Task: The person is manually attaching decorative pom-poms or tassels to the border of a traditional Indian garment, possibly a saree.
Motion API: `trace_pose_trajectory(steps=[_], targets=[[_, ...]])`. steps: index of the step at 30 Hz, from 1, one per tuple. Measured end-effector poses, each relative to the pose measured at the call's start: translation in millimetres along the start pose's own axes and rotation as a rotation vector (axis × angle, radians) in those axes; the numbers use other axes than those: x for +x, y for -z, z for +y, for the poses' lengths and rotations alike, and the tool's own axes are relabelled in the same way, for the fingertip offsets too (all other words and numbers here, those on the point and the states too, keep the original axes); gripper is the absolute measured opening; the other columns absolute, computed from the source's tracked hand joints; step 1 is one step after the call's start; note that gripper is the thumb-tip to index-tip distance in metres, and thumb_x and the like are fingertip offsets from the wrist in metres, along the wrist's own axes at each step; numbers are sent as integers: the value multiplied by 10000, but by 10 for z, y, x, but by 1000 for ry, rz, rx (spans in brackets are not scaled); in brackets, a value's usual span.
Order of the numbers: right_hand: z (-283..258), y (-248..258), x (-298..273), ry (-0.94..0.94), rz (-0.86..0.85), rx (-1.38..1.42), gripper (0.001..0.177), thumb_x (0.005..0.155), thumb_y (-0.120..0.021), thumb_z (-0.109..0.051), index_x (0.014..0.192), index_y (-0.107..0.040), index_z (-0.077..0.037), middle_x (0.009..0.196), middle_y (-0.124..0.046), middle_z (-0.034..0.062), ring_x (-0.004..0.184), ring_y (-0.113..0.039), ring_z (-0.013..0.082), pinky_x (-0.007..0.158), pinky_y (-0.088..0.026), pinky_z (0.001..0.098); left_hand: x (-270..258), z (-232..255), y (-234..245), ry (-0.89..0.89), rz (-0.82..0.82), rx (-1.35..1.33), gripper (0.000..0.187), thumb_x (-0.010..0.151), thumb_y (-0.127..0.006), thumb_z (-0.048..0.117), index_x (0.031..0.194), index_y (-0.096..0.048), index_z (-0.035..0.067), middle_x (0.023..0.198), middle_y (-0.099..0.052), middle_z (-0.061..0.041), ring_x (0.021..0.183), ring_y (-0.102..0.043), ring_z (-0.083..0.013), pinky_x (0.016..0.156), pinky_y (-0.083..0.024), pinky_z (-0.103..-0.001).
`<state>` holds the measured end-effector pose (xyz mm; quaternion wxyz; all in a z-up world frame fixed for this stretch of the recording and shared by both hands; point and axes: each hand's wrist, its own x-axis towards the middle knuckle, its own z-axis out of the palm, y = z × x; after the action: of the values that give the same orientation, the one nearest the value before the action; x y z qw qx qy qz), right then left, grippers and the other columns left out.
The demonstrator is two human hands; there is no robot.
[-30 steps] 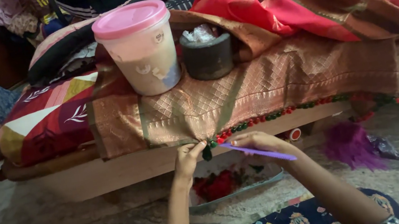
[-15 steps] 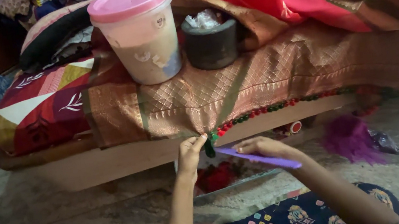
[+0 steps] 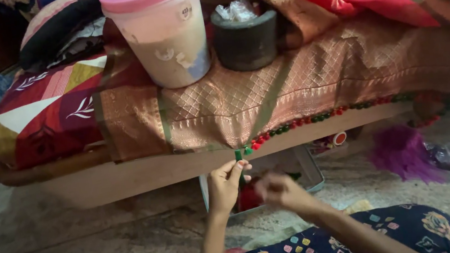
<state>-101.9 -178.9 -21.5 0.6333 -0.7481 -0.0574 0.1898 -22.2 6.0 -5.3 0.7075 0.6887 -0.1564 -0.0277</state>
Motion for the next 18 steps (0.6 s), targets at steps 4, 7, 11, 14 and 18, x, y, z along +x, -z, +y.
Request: trace_pose_trajectory(steps=[4,7,11,14,18], targets=[[-504,39,524,80,262,639,219,923,-638,-214,1083,-634,-64,807,-642,8,699,-608,135,590,-512,313,-66,135,-62,-109,72,126,202,991,-678,139,982,-784,-33,801,-782,-76,691,-714,-105,620,-554,-261],[-574,-91,707,146,274,656,270,1013,-660,-290,1014,-671,-21,760,-644,30,617,-573,124,540,-467,287,-23,-92,-53,-206,133,222,189,980,-663,128,1002,-757,-34,743,-741,-68,665,-629,-133,601,-511,-300],[-295,-216,901,164,471,408,312,1011,-672,-276,955,-749,21,709,-659,31,541,-521,91,477,-403,268,-22,94,-74,69,221,483,240,954,-718,238,937,-783,7,770,-707,-67,681,-699,-145,663,-527,-328],[-291,-346,788,179,563,396,283,1016,-665,-255,959,-759,6,740,-663,-2,569,-483,62,490,-368,251,111,-57,32,160,181,-194,171,850,-698,159,995,-743,81,956,-774,37,912,-692,-76,819,-517,-269],[-213,-336,757,259,510,451,249,1018,-619,-243,1030,-747,-30,863,-689,-29,742,-550,39,650,-443,215,346,-360,192,61,-68,-443,173,946,-686,177,872,-709,22,878,-686,-17,866,-617,-109,807,-460,-255]])
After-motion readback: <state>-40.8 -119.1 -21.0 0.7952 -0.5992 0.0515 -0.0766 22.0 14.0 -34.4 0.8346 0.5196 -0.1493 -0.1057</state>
